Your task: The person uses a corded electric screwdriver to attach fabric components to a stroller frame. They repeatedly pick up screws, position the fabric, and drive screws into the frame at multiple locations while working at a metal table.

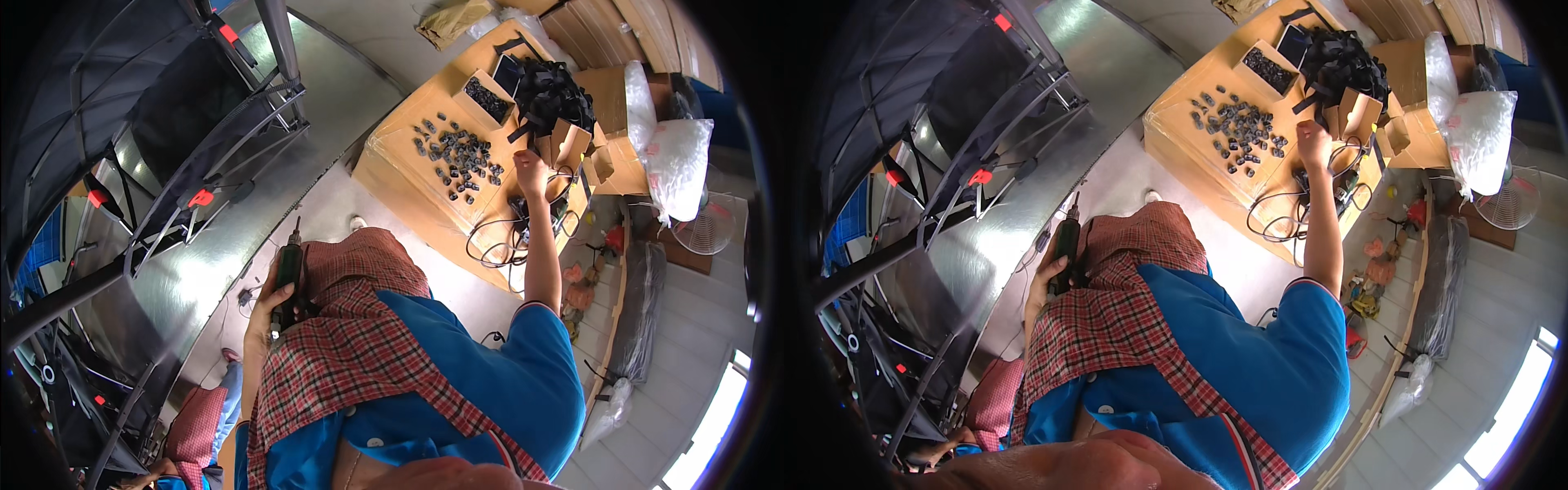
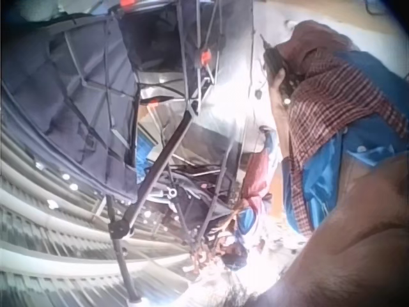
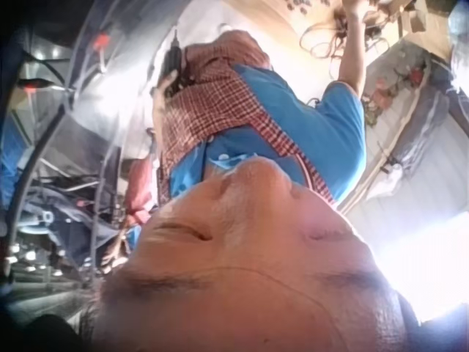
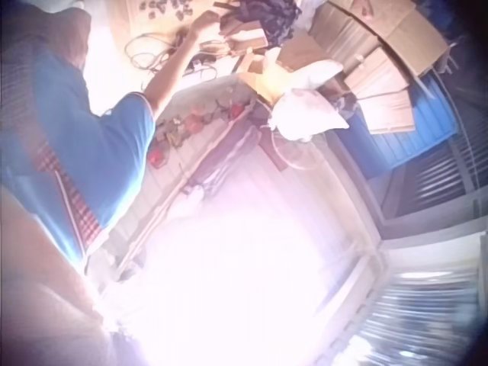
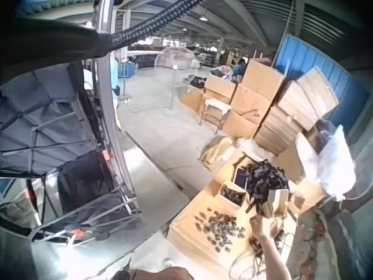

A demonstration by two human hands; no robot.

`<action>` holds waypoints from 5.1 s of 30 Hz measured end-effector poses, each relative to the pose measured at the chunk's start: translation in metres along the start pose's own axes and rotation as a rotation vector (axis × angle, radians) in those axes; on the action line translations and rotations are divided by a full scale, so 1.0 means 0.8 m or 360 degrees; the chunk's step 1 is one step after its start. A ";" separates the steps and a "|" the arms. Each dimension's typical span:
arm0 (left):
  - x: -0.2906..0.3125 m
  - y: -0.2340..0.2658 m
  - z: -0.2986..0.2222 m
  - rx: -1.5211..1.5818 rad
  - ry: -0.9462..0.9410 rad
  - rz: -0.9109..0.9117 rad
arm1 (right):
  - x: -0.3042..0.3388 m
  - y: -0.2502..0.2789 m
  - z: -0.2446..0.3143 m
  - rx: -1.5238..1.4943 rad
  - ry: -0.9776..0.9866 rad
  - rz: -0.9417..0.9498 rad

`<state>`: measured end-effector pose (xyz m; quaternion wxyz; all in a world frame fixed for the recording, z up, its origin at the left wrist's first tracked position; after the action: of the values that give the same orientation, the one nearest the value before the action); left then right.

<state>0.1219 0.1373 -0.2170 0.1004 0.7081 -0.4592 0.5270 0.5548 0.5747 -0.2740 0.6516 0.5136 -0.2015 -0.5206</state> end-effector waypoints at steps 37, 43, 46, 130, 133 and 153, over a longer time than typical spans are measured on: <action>0.006 0.003 0.020 -0.0265 -0.0036 -0.0040 | -0.058 -0.130 0.201 -0.0086 0.0666 0.0143; 0.007 0.005 0.025 -0.0272 -0.0042 -0.0029 | -0.083 -0.123 0.205 -0.0095 0.0724 0.0133; 0.006 0.004 0.027 -0.0267 -0.0027 -0.0018 | -0.104 -0.127 0.205 -0.0136 0.0770 0.0135; -0.002 -0.072 -0.030 -0.0789 -0.0403 0.0567 | 0.006 -0.094 0.184 -0.0125 0.0691 0.0473; -0.006 -0.067 -0.030 -0.0856 -0.0535 0.0555 | -0.003 -0.095 0.182 -0.0212 0.0573 0.0420; 0.061 -0.036 -0.065 -0.0290 -0.0742 0.0657 | -0.029 -0.032 0.506 -0.1551 0.0844 0.0397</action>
<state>0.1106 0.1594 -0.1438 -0.0535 0.6897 -0.6490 0.3168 0.2116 0.4109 -0.1320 0.8981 0.2389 0.1735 -0.3258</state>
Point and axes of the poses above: each hand's wrist, its own x-axis away from the middle knuckle, its own y-axis out of the back of the hand, z = x × y, the point moved 3 cm from there along -x, towards the middle knuckle, and after that the axes turned 12 degrees about y, right-handed, at the moved point
